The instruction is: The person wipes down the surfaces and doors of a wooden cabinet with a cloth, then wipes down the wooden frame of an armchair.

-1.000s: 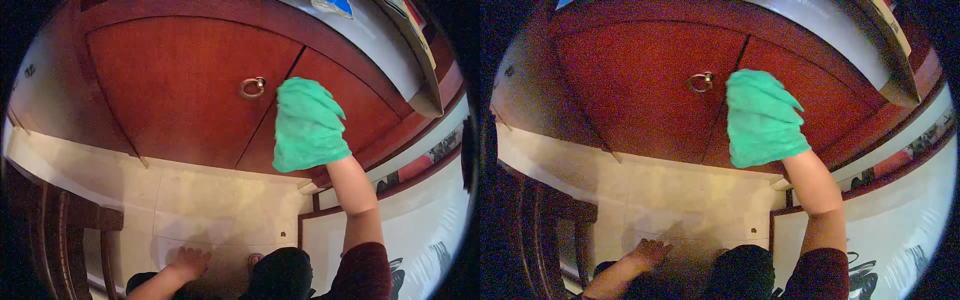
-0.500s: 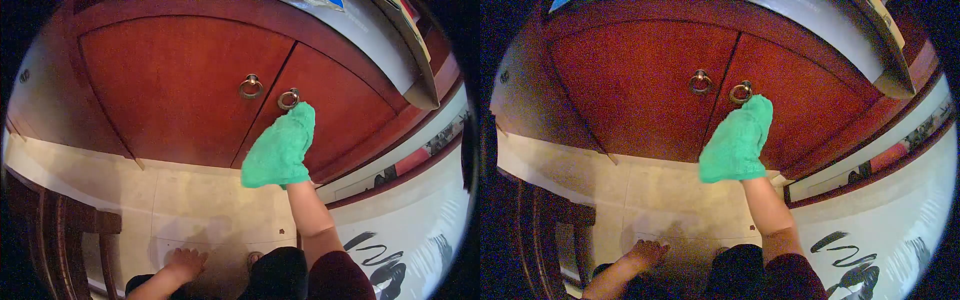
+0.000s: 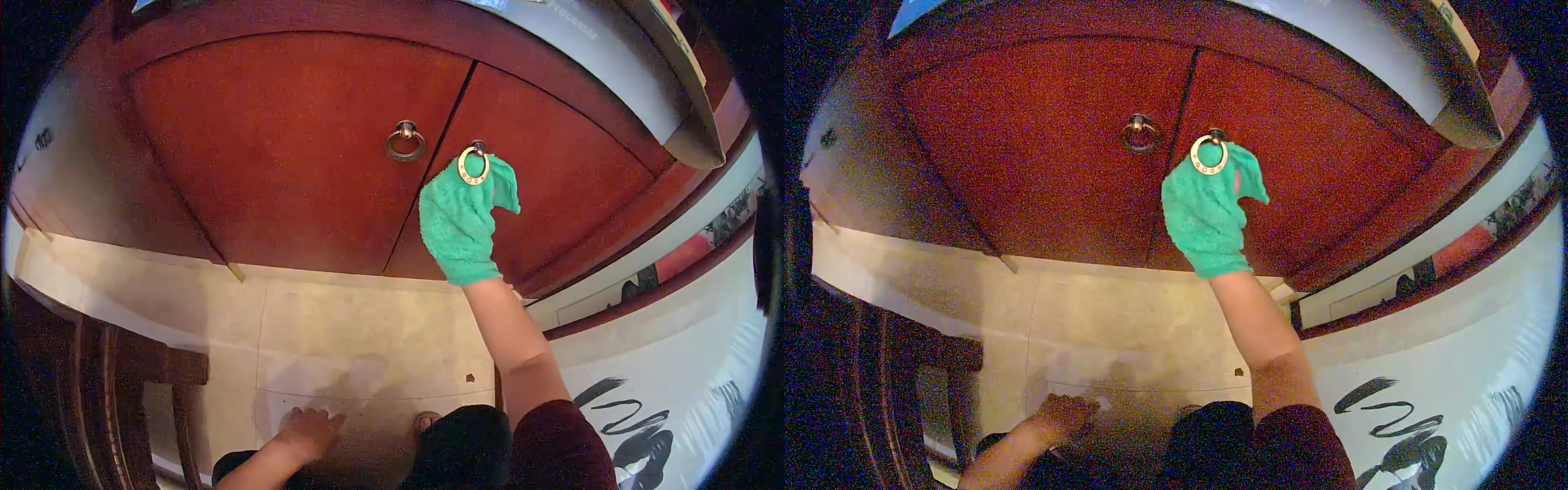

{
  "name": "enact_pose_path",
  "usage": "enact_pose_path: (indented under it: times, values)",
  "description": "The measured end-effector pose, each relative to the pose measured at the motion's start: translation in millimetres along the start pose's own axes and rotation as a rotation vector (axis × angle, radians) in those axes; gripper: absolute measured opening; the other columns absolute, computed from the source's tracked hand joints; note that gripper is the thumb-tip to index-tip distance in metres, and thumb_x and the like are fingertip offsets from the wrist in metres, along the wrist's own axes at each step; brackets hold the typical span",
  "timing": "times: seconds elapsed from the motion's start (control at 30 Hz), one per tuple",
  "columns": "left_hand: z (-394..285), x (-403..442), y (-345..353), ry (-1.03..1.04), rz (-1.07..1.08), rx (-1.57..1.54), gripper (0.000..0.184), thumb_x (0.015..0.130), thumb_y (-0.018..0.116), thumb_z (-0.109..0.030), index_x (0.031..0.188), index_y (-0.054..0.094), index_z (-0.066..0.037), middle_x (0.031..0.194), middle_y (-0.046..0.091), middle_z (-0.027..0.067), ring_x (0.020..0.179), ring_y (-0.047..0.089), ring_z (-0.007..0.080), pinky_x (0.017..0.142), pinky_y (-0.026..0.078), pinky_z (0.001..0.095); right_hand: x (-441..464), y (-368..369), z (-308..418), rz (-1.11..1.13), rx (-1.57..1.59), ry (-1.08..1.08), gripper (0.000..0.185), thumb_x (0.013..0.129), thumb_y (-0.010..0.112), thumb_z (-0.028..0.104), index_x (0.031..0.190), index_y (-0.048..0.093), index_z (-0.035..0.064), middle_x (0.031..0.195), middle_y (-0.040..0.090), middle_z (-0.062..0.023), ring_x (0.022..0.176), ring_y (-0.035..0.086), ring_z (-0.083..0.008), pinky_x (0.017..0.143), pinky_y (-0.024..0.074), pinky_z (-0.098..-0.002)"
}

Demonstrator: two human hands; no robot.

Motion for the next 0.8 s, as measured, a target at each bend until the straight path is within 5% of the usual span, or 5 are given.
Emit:
enact_pose_path:
  times: [0.23,0.37,0.5,0.57,0.8]
  values:
    - [-2.1,10.4,4.0,0.007,0.001,0.023,0.044,0.084,0.05,-0.036,0.123,0.045,-0.017,0.106,0.058,0.0112,0.097,0.056,0.0309,0.08,0.042,0.0496,-10.8,19.6,65.2,-0.658,-0.602,-0.107,0.015,0.089,0.041,0.017,0.078,0.049,0.0124,0.076,0.05,0.0011,0.073,0.05,-0.0087,0.063,0.0419,-0.0247]
    - [1.8,7.5,8.7,0.0,-0.083,0.017,0.043,0.084,0.05,-0.037,0.121,0.046,-0.017,0.103,0.058,0.0115,0.096,0.057,0.0305,0.078,0.043,0.0486,8.0,-18.4,28.0,-0.194,-1.832,0.279,0.013,0.09,0.042,0.022,0.086,0.051,0.0131,0.076,0.048,-0.001,0.072,0.049,-0.0124,0.067,0.042,-0.026]
    - [-2.8,1.7,2.5,0.0,-0.045,0.029,0.042,0.083,0.051,-0.036,0.12,0.047,-0.016,0.101,0.059,0.0126,0.095,0.057,0.0305,0.078,0.043,0.0491,7.5,-9.2,54.7,-0.318,-1.056,-0.025,0.014,0.089,0.045,0.023,0.077,0.046,0.0161,0.068,0.039,0.0025,0.064,0.042,-0.0113,0.057,0.0373,-0.0255]
    - [1.2,6.0,7.4,-0.017,-0.044,0.019,0.042,0.082,0.051,-0.036,0.119,0.048,-0.015,0.101,0.058,0.013,0.095,0.057,0.0307,0.078,0.043,0.0485,4.9,-39.5,7.0,-0.359,-1.219,-0.087,0.016,0.087,0.047,0.025,0.074,0.046,0.0166,0.065,0.038,0.003,0.06,0.042,-0.0106,0.056,0.0381,-0.0248]
    - [-2.8,0.0,-3.9,0.004,-0.074,0.008,0.041,0.083,0.049,-0.033,0.12,0.047,-0.014,0.102,0.058,0.0127,0.094,0.058,0.0306,0.078,0.043,0.0479,25.2,-21.5,-40.9,0.188,-3.222,-0.38,0.004,0.078,0.053,0.01,0.075,0.05,0.0102,0.069,0.046,-0.0033,0.069,0.049,-0.0154,0.064,0.0416,-0.024]
Point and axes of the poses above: each hand's wrist, its own x-axis towards the middle knuckle, its own y-axis out of the palm, z = x × y, the point moved 7 cm from there along x, towards the middle knuckle
